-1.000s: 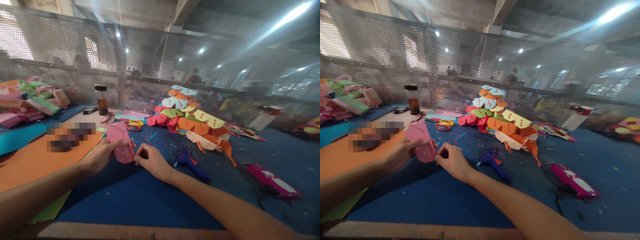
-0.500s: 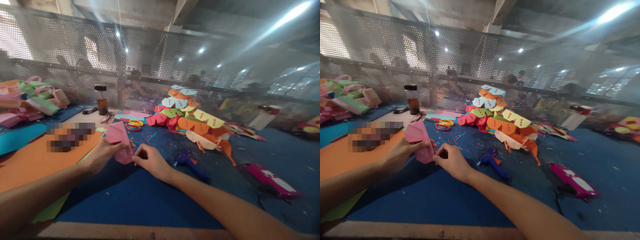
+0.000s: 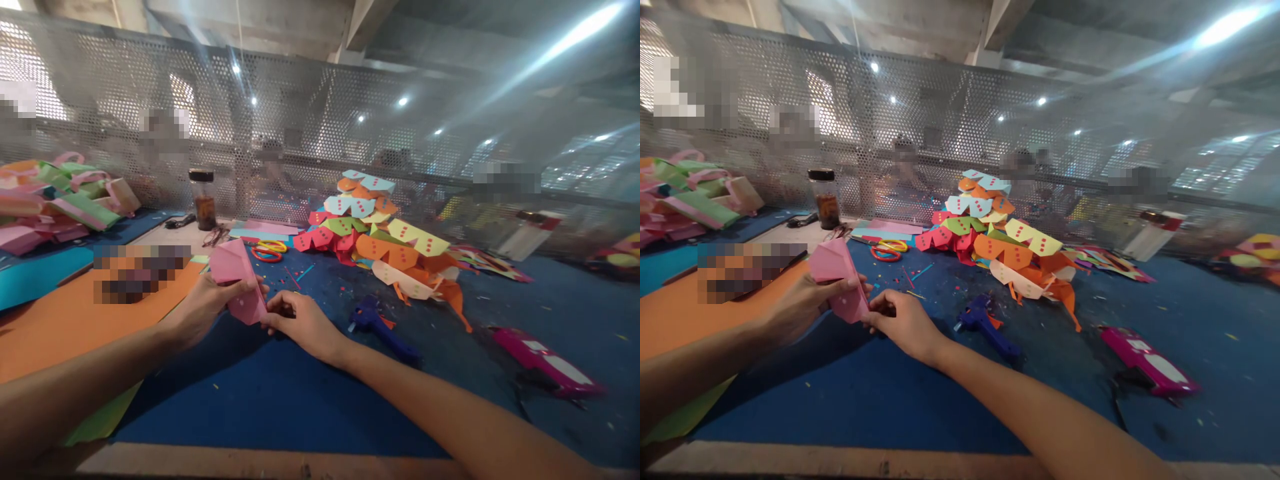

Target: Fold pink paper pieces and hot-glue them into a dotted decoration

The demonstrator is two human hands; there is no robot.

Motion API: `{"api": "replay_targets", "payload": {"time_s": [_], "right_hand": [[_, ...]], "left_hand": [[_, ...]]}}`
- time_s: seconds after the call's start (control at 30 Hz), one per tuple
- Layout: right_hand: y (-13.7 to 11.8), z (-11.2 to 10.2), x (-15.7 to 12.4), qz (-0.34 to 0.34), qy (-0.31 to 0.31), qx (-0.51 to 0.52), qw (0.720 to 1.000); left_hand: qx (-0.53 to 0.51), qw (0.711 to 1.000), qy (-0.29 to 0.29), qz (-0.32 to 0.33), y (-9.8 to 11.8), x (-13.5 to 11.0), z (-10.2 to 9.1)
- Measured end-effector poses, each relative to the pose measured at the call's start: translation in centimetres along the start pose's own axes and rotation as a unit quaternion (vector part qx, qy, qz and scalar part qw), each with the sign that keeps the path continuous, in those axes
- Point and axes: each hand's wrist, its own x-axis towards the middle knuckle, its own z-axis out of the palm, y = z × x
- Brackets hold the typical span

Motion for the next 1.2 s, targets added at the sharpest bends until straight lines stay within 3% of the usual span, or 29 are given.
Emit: {"api": "replay_targets", "payload": {"time_s": [0.53, 1.2], "right_hand": [[0.17, 0.00, 0.08, 0.021, 0.002, 0.004, 1.000], [0.45, 0.11, 0.11, -0.003, -0.002, -0.031, 1.000]], "left_hand": [[0.004, 1.000, -0.008, 0.004, -0.61, 0.24, -0.44], [-0.009, 1.000, 0.003, 0.007, -0.33, 0.12, -0.05]]}}
